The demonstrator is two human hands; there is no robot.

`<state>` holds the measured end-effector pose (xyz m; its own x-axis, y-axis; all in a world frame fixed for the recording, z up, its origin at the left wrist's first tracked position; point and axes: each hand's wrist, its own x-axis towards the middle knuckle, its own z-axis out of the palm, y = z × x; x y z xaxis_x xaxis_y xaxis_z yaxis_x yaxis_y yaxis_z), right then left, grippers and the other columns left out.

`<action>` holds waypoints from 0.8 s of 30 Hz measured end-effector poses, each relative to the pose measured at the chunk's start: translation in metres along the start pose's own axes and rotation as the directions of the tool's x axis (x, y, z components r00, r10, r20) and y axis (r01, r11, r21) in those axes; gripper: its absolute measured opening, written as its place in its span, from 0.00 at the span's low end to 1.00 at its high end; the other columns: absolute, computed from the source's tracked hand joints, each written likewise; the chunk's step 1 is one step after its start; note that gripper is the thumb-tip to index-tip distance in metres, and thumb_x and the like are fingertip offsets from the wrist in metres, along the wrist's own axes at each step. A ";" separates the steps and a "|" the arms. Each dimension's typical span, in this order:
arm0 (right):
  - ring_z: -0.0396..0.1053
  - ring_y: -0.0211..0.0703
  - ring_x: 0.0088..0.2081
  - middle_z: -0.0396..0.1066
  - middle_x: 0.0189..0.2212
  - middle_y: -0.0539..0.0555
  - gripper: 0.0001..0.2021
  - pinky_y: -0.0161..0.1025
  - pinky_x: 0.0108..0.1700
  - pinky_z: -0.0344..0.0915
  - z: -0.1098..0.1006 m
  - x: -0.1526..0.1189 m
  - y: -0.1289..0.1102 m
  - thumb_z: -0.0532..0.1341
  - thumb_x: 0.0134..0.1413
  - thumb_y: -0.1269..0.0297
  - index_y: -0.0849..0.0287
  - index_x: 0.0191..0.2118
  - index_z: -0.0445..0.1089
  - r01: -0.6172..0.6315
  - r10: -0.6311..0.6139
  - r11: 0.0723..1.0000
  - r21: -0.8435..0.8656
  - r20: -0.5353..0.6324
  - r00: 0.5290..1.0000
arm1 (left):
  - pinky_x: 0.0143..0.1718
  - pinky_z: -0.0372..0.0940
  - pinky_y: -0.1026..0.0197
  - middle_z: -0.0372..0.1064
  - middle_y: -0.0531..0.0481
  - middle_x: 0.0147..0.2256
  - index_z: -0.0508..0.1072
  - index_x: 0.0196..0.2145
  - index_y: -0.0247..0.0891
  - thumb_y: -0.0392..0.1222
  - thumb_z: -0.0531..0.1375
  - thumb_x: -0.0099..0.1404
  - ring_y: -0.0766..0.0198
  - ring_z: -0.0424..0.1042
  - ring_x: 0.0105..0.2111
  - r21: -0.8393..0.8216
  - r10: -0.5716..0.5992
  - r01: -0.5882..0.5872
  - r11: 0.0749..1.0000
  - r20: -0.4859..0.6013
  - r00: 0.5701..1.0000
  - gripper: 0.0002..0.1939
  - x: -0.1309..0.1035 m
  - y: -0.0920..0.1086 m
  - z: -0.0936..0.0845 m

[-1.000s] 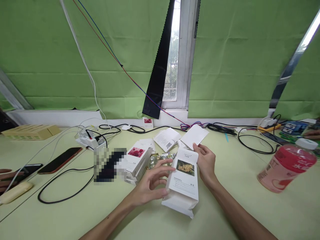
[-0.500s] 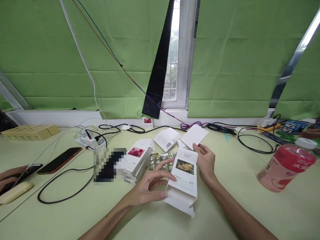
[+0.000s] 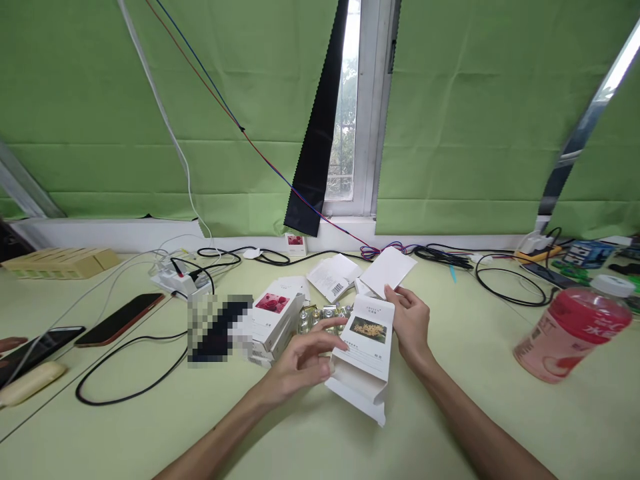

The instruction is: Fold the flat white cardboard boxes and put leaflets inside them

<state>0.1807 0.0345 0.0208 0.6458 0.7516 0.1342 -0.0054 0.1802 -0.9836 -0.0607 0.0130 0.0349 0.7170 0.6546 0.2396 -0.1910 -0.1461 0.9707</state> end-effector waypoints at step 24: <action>0.67 0.40 0.17 0.80 0.32 0.59 0.30 0.39 0.22 0.63 -0.003 0.002 -0.007 0.68 0.48 0.42 0.65 0.47 0.74 0.046 -0.045 0.998 -0.037 0.015 0.999 | 0.40 0.66 0.59 0.57 0.38 0.61 0.79 0.47 0.41 0.53 0.64 0.65 0.51 0.70 0.48 0.094 0.156 -0.146 0.985 -0.112 0.981 0.17 -0.001 0.005 0.001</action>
<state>0.1844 0.0327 0.0274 0.6341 0.7519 0.1804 0.0525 0.1909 -0.9802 -0.0620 0.0110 0.0390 0.5988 0.7028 0.3841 -0.2292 -0.3092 0.9230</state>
